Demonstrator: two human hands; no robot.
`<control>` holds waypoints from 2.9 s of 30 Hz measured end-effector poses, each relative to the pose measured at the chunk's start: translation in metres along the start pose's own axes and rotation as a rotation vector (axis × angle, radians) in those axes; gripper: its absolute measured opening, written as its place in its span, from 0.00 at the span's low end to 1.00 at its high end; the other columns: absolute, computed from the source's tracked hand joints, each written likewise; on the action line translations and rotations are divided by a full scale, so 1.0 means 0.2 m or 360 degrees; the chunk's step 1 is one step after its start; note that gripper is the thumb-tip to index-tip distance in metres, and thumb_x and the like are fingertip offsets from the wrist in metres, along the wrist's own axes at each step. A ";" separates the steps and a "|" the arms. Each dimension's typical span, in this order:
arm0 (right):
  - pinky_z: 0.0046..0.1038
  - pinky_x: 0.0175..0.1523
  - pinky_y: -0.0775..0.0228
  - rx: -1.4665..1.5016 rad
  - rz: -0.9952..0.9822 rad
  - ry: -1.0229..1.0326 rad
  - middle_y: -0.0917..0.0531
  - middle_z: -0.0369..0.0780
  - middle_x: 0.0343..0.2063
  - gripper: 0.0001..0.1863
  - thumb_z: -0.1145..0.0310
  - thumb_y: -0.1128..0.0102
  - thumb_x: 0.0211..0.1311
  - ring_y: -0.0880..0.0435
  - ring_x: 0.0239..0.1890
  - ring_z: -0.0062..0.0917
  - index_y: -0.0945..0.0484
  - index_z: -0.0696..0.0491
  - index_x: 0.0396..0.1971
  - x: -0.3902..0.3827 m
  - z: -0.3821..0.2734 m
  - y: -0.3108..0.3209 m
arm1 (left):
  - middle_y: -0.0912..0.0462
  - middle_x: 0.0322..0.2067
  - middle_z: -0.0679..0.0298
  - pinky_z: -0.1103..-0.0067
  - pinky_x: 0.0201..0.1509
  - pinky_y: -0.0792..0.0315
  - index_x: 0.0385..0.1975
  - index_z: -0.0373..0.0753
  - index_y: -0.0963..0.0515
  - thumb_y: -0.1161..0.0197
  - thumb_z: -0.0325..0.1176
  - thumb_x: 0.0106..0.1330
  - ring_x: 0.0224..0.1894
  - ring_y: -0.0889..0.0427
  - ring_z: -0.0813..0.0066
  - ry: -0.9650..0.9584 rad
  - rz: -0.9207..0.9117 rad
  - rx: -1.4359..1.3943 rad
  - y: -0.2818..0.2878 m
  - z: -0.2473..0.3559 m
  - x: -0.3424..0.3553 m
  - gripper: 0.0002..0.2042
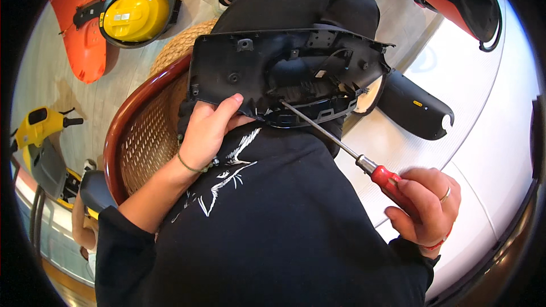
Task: Disassembling and checking electrical connections on a scooter panel using a screwdriver.
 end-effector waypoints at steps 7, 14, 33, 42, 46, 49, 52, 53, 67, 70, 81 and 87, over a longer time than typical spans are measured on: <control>0.23 0.24 0.32 0.0167 0.0208 -0.0222 0.24 0.42 0.29 0.18 0.82 0.34 0.33 0.22 0.23 0.28 0.25 0.54 0.30 -0.10 -0.01 -0.03 | 0.26 0.46 0.54 0.73 0.48 0.22 0.49 0.25 0.33 0.47 0.26 0.66 0.47 0.23 0.66 -0.0031 0.0070 0.0010 -0.03 0.03 -0.07 0.14; 0.23 0.25 0.31 -0.0081 -0.0001 -0.0562 0.20 0.41 0.23 0.13 0.78 0.35 0.44 0.24 0.17 0.28 0.24 0.55 0.33 -0.21 -0.01 -0.11 | 0.23 0.42 0.57 0.74 0.46 0.22 0.44 0.26 0.29 0.46 0.26 0.66 0.44 0.22 0.71 -0.0010 0.0034 0.0297 -0.01 0.00 -0.11 0.11; 0.22 0.28 0.29 0.0177 -0.0039 -0.0704 0.19 0.45 0.32 0.19 0.75 0.31 0.46 0.20 0.23 0.29 0.25 0.56 0.40 -0.32 0.01 -0.20 | 0.23 0.37 0.60 0.75 0.44 0.22 0.41 0.27 0.29 0.45 0.23 0.63 0.40 0.21 0.73 -0.0084 0.0050 0.0436 -0.03 0.05 -0.13 0.09; 0.21 0.26 0.31 -0.0007 0.0179 -0.0690 0.20 0.43 0.27 0.15 0.73 0.30 0.46 0.21 0.22 0.27 0.23 0.57 0.35 -0.31 -0.04 -0.17 | 0.24 0.31 0.67 0.84 0.36 0.29 0.37 0.32 0.27 0.43 0.24 0.62 0.32 0.26 0.83 -0.0290 0.0019 0.0625 -0.05 0.04 -0.17 0.06; 0.21 0.25 0.32 0.0117 0.0075 -0.0843 0.20 0.42 0.22 0.14 0.71 0.31 0.48 0.22 0.19 0.26 0.23 0.57 0.35 -0.35 -0.01 -0.23 | 0.25 0.28 0.71 0.86 0.32 0.34 0.33 0.34 0.26 0.41 0.24 0.61 0.29 0.29 0.87 -0.0319 -0.0004 0.0555 -0.07 0.05 -0.17 0.03; 0.23 0.27 0.32 0.0512 0.0090 -0.1112 0.21 0.41 0.23 0.17 0.72 0.29 0.44 0.24 0.20 0.27 0.25 0.56 0.35 -0.40 -0.01 -0.27 | 0.26 0.27 0.73 0.87 0.30 0.36 0.32 0.35 0.26 0.41 0.24 0.60 0.28 0.30 0.88 -0.0291 -0.0016 0.0572 -0.07 0.05 -0.18 0.02; 0.22 0.30 0.32 0.0291 0.0326 -0.0859 0.22 0.42 0.26 0.21 0.74 0.26 0.40 0.23 0.25 0.28 0.26 0.57 0.35 -0.35 -0.04 -0.20 | 0.27 0.25 0.74 0.87 0.27 0.38 0.30 0.36 0.26 0.41 0.24 0.60 0.26 0.32 0.89 -0.0279 -0.0074 0.0707 -0.07 0.04 -0.19 0.02; 0.22 0.30 0.32 0.0290 0.0325 -0.0860 0.22 0.42 0.26 0.21 0.74 0.26 0.40 0.23 0.25 0.28 0.26 0.57 0.35 -0.36 -0.05 -0.21 | 0.28 0.24 0.74 0.88 0.26 0.39 0.30 0.36 0.27 0.41 0.24 0.60 0.25 0.33 0.89 -0.0292 -0.0107 0.0812 -0.08 0.04 -0.19 0.02; 0.23 0.28 0.30 0.0142 0.0373 -0.0935 0.20 0.42 0.27 0.19 0.77 0.28 0.42 0.21 0.26 0.28 0.25 0.57 0.37 -0.39 -0.04 -0.27 | 0.27 0.24 0.74 0.87 0.27 0.38 0.29 0.36 0.26 0.40 0.24 0.57 0.25 0.32 0.89 -0.0291 -0.0030 0.0729 -0.05 0.04 -0.16 0.03; 0.23 0.28 0.31 0.0133 0.0421 -0.0851 0.21 0.43 0.28 0.19 0.79 0.28 0.39 0.21 0.28 0.29 0.25 0.57 0.35 -0.40 -0.05 -0.28 | 0.26 0.24 0.73 0.87 0.28 0.37 0.30 0.36 0.26 0.40 0.24 0.57 0.26 0.31 0.88 -0.0301 0.0012 0.0618 -0.06 0.04 -0.16 0.03; 0.25 0.35 0.29 0.0226 0.0309 -0.0844 0.24 0.45 0.36 0.24 0.77 0.27 0.39 0.22 0.34 0.32 0.29 0.57 0.38 -0.45 -0.02 -0.28 | 0.25 0.29 0.71 0.86 0.33 0.32 0.33 0.35 0.26 0.42 0.22 0.59 0.30 0.27 0.86 -0.0257 -0.0090 0.0600 -0.06 0.06 -0.16 0.04; 0.25 0.24 0.33 0.0092 0.0340 -0.0891 0.22 0.43 0.20 0.12 0.72 0.35 0.49 0.23 0.18 0.33 0.23 0.56 0.35 -0.49 -0.06 -0.35 | 0.24 0.30 0.67 0.82 0.40 0.26 0.35 0.33 0.27 0.43 0.20 0.59 0.34 0.24 0.82 -0.0282 0.0040 0.0319 -0.05 0.03 -0.15 0.06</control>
Point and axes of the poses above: each hand's wrist, its own x-axis towards the middle knuckle, its own y-axis out of the back of the hand, z = x × y, the point moved 5 cm from there along x, towards the middle knuckle
